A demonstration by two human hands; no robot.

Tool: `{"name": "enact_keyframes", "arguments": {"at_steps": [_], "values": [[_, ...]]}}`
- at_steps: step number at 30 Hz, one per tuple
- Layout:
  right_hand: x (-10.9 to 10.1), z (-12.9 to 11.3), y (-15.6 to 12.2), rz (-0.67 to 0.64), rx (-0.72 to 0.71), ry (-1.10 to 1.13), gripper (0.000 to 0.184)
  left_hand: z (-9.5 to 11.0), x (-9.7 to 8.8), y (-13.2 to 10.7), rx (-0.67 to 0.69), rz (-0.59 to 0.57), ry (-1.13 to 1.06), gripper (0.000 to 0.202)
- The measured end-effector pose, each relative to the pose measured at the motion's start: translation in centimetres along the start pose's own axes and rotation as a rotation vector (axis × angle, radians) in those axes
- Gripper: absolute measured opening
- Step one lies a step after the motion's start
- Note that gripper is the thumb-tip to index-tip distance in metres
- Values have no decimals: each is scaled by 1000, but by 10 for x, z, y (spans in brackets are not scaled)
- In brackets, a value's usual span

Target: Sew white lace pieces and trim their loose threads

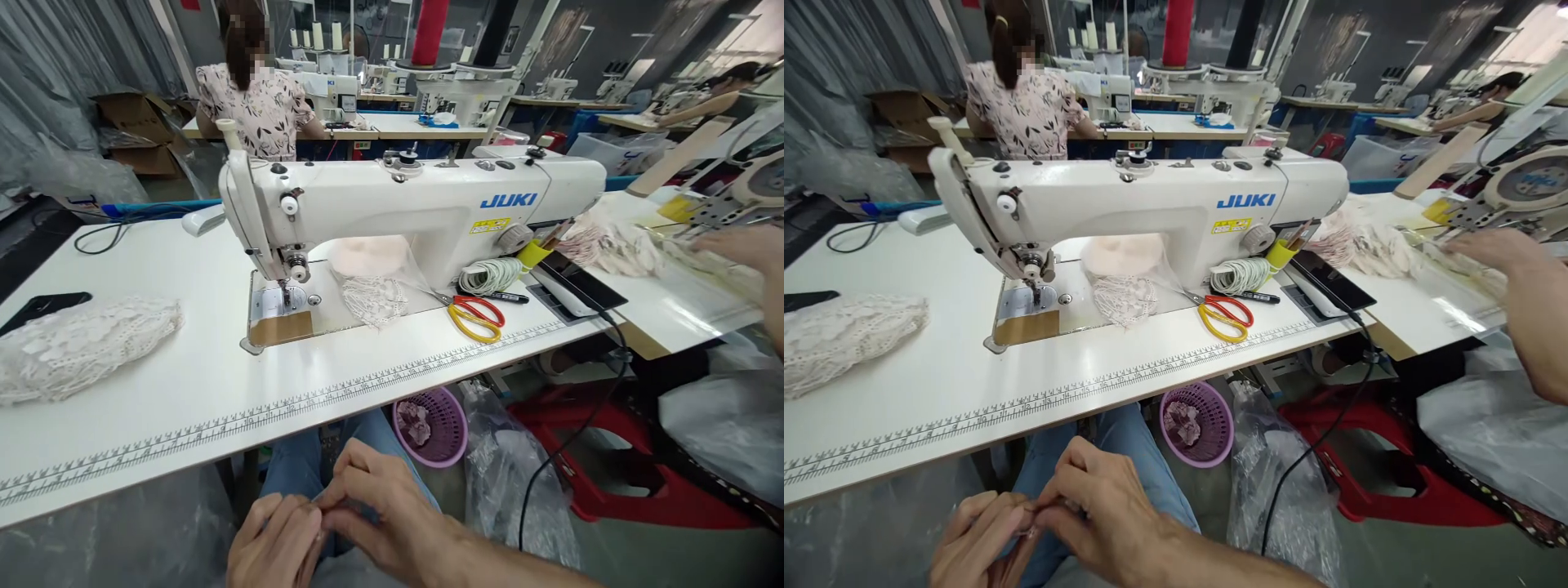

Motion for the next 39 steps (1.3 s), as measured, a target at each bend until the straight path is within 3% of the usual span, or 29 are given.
{"name": "enact_keyframes", "arguments": {"at_steps": [2, 4, 6, 9, 14, 17, 21, 26, 30, 34, 37, 39], "values": [[0, 2, 1, 13, -14, 120, 15, -10, 1, 2, -71, -9, -60, 11], [-2, 10, -3, -22, 5, 272, 17, -15, 0, 4, -116, 19, -94, 32], [-7, 22, -9, -46, 74, 390, 22, -11, 0, 7, -57, 46, -115, 52], [-16, 37, -17, 9, 171, 412, 25, 0, 7, 7, 37, 36, -104, 59], [-10, 24, -11, 47, 91, 203, 22, -2, 11, -3, -69, 70, -31, 51], [-1, 21, -5, 35, 96, 286, 29, 0, 9, -5, 34, 53, -10, 55], [1, 41, -9, 17, 232, 433, 38, -7, 6, -7, 77, 26, 24, 50], [-7, 45, -14, 96, 202, 178, 28, -1, 12, -11, 108, -22, 61, 19], [2, 28, -10, 164, 143, 204, 20, 6, 14, -7, 161, -16, 34, 21], [2, 26, -13, 160, 149, 306, 22, -18, 15, -5, -77, -50, 5, 33], [-10, 49, -28, 70, 201, 340, 29, -29, 18, -7, -206, -120, -47, 31], [-20, 73, -42, -1, 265, 195, 32, -32, 19, -6, -268, -145, -121, 26]]}}
Point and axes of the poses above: each hand's wrist, its own y-axis towards the middle knuckle, its own x-axis out of the palm, z = x × y, the point moved 8 cm from there along y, towards the middle knuckle, and after that the axes turned 8 degrees about -y, right-handed, at the moved point
